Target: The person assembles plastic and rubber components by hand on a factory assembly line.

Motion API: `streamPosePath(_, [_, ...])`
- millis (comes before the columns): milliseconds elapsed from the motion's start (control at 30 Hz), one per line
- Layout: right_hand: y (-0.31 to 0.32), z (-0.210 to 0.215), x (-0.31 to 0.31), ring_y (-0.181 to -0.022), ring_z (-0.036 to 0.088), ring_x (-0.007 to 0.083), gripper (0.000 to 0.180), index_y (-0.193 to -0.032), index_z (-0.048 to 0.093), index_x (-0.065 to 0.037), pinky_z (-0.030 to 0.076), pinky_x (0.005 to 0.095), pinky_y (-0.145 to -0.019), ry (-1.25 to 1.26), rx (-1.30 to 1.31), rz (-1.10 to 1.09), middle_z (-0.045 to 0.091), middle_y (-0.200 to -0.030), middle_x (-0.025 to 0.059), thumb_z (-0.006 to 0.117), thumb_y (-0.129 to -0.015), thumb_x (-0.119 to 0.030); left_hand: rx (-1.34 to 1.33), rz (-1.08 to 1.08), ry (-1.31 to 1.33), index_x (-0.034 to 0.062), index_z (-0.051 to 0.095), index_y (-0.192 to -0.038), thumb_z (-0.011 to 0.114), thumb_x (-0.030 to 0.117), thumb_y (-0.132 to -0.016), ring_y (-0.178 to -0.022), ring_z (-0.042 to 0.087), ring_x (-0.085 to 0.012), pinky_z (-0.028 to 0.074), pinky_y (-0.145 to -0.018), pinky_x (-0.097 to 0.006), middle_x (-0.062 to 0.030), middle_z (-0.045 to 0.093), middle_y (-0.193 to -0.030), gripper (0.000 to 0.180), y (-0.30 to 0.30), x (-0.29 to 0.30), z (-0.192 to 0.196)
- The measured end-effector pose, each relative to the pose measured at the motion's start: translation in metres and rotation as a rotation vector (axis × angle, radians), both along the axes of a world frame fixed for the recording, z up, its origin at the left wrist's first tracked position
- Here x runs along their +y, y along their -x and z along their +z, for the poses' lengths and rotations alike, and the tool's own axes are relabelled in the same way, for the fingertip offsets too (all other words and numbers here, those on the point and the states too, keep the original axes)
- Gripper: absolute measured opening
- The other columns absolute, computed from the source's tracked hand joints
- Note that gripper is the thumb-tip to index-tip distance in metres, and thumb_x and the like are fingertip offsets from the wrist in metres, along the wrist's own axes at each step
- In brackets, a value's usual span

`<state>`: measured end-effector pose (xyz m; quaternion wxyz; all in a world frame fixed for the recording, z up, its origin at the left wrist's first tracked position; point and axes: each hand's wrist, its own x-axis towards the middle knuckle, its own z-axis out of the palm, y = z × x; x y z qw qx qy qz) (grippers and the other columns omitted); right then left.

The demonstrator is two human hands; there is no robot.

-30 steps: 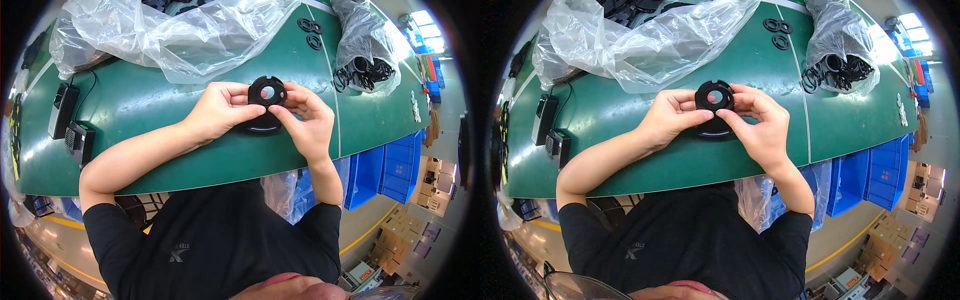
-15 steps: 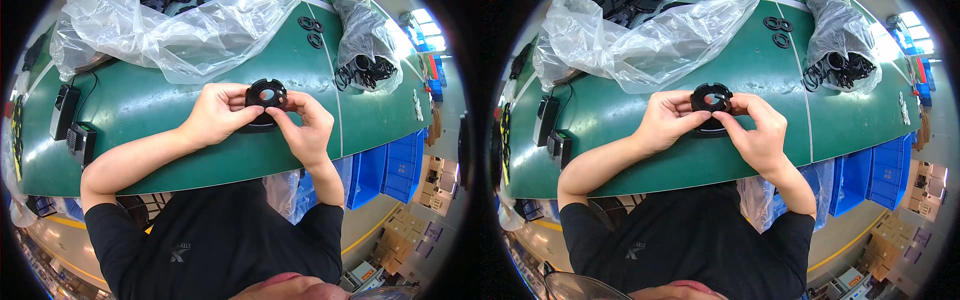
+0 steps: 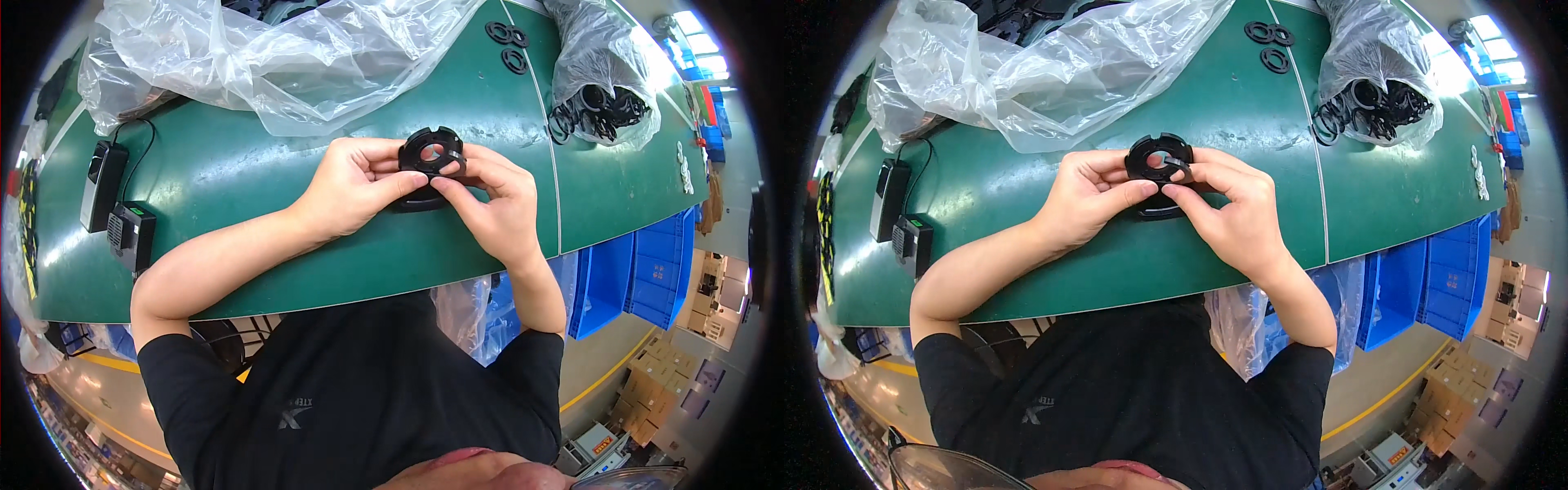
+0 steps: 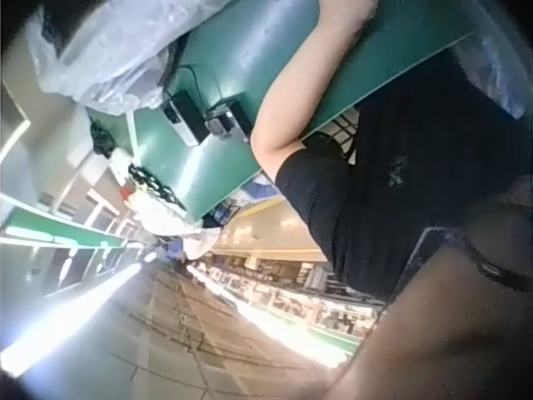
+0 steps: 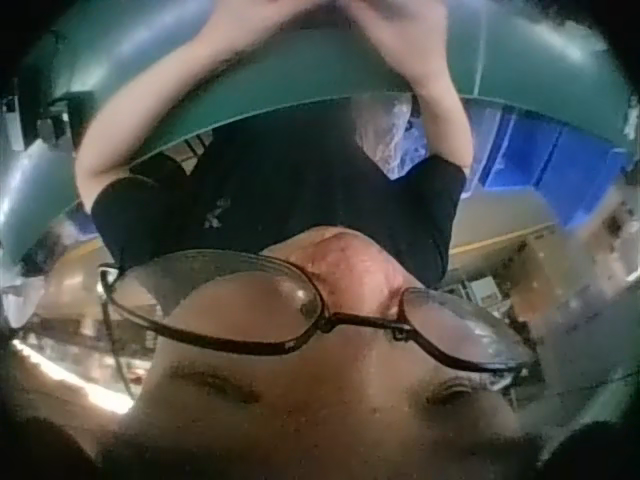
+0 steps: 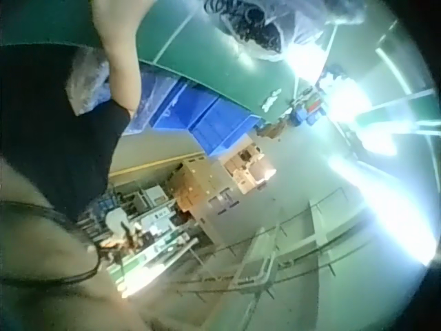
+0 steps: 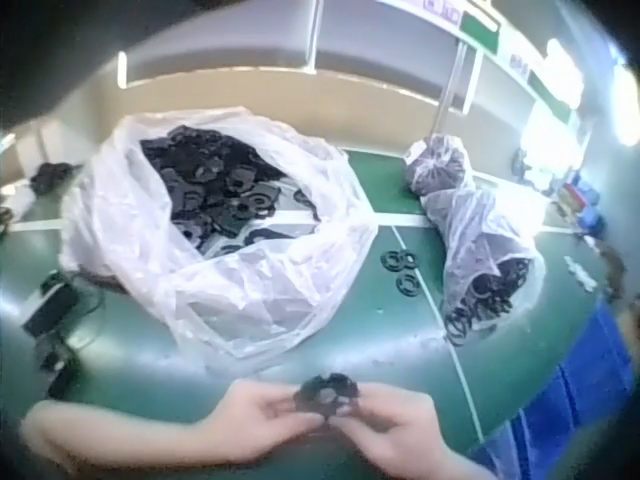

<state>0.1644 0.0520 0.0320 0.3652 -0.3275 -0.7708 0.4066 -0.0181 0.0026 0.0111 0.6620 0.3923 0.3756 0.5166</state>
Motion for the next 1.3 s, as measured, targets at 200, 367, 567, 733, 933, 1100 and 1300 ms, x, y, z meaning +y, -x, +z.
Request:
streamPosePath(200, [-0.005,0.000,0.001,-0.076,0.066,0.0194,0.014,-0.083,0.064,0.005,0.053,0.0256,-0.066,-0.031,-0.032,0.049,0.065,-0.090,0.0136,0.069,-0.070,0.004,0.001,0.008,-0.047,-0.0070,0.057,-0.110,0.060,-0.001,-0.083,-0.091,0.060,-0.0115,0.050,-0.081,-0.024,-0.0094,0.063,-0.101,0.028,-0.003,0.000,-0.003])
streamPosePath(367, [0.001,-0.008,-0.004,-0.075,0.065,0.0176,0.018,-0.088,0.063,0.005,0.053,0.0230,-0.063,-0.132,0.070,-0.085,0.065,-0.090,0.0145,0.069,-0.071,0.004,0.010,0.039,-0.027,-0.0070,0.058,-0.107,0.062,0.001,-0.082,-0.089,0.060,-0.0109,0.050,-0.079,-0.023,-0.0087,0.063,-0.097,0.026,-0.002,0.002,-0.006])
streamPosePath(567, [-0.001,0.002,0.000,-0.078,0.063,0.0119,0.032,-0.105,0.057,0.006,0.051,0.0216,-0.068,0.487,0.143,-0.047,0.065,-0.090,0.0111,0.069,-0.075,0.002,0.015,0.040,0.003,-0.0068,0.058,-0.106,0.062,0.001,-0.082,-0.088,0.060,-0.0105,0.050,-0.078,-0.023,-0.0087,0.064,-0.096,0.026,-0.003,0.001,-0.002])
streamPosePath(733, [-0.003,-0.002,0.000,-0.078,0.062,0.0102,0.029,-0.103,0.059,0.007,0.051,0.0211,-0.070,0.470,0.121,-0.013,0.065,-0.089,0.0088,0.068,-0.076,0.002,0.033,0.034,-0.045,-0.0069,0.058,-0.106,0.061,0.000,-0.082,-0.088,0.060,-0.0107,0.050,-0.078,-0.023,-0.0091,0.064,-0.097,0.026,-0.003,-0.001,-0.003])
streamPosePath(933, [-0.001,-0.004,-0.001,-0.078,0.062,0.0108,0.031,-0.105,0.059,0.007,0.051,0.0211,-0.068,0.435,0.140,-0.031,0.066,-0.089,0.0097,0.069,-0.076,0.001,0.024,0.025,-0.027,-0.0068,0.058,-0.107,0.060,0.000,-0.082,-0.089,0.059,-0.0111,0.050,-0.079,-0.023,-0.0097,0.063,-0.098,0.026,-0.003,0.001,-0.003])
streamPosePath(1100, [0.005,-0.012,-0.005,-0.078,0.065,0.0152,0.040,-0.110,0.058,0.006,0.053,0.0242,-0.065,0.024,0.037,-0.164,0.066,-0.093,0.0148,0.070,-0.072,0.003,-0.049,0.064,0.043,-0.0062,0.057,-0.108,0.061,0.000,-0.082,-0.089,0.059,-0.0109,0.049,-0.079,-0.023,-0.0097,0.063,-0.097,0.026,-0.003,0.005,-0.004])
streamPosePath(1300, [0.004,-0.012,-0.006,-0.080,0.065,0.0168,0.036,-0.106,0.060,0.007,0.055,0.0255,-0.067,-0.160,0.078,-0.133,0.063,-0.104,0.0195,0.069,-0.071,0.006,-0.062,0.082,0.026,-0.0059,0.056,-0.110,0.061,-0.004,-0.081,-0.095,0.059,-0.0138,0.047,-0.087,-0.027,-0.0109,0.061,-0.106,0.029,-0.003,0.005,-0.007])
